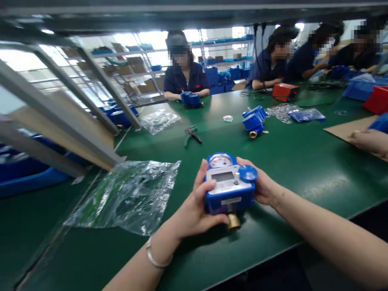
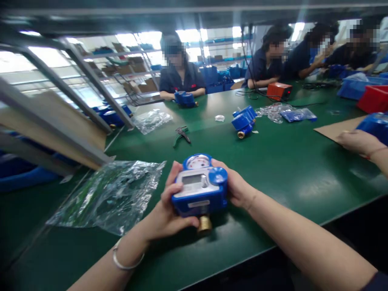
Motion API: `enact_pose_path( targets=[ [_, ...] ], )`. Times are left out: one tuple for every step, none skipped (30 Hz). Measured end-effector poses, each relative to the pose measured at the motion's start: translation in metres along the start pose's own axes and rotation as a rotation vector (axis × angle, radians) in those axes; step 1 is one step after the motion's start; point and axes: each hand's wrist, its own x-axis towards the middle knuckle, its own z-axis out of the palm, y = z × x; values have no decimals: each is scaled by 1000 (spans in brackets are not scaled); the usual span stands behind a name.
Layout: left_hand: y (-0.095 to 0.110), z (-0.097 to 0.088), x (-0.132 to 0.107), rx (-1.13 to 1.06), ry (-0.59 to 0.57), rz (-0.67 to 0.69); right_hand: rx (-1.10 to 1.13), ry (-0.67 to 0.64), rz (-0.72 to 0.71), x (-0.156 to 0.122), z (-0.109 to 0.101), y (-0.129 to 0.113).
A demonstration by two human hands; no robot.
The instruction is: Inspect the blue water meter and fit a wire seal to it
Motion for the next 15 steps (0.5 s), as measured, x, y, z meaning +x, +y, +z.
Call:
enact_pose_path(
  targets=[
    [-8, 5, -5, 15, -27, 11, -26, 18, -55, 3, -5, 5],
    [-17, 9, -10, 30, -49, 3, -59, 49, -119, 8, -11, 10],
    [-24, 13, -14, 48, -58, -11, -90, 92, -178, 12, -16, 13],
    [-29, 16, -16, 67, -63, -37, -111, 134, -189, 17, -20, 16],
    [-32, 18, -16, 86, -59, -60, -133, 164, -174, 21, -23, 18],
    [-32, 18, -16, 103, -52, -83, -156, 180, -133, 24, -25, 18],
    [-28, 16, -15, 121, -52, -111, -183, 182, -83, 25, -26, 18],
    [-22, 13, -14, 157, -68, -159, -218, 173, -41, 25, -26, 16],
    [-15, 7, -13, 214, -91, -230, -265, 169, -19, 24, -27, 14],
    [-8, -2, -13, 286, -113, -321, -325, 185, -13, 22, -29, 11],
    [-2, -12, -15, 369, -123, -424, -399, 224, -31, 20, -32, 9],
    [0, -25, -18, 461, -113, -530, -486, 284, -65, 18, -37, 6],
    [0, -39, -23, 547, -81, -625, -582, 350, -111, 16, -44, 4],
    [-4, -53, -29, 627, -37, -711, -677, 419, -172, 14, -51, 2],
    [-11, -67, -36, 700, -2, -789, -763, 479, -241, 13, -59, 1]
  ],
)
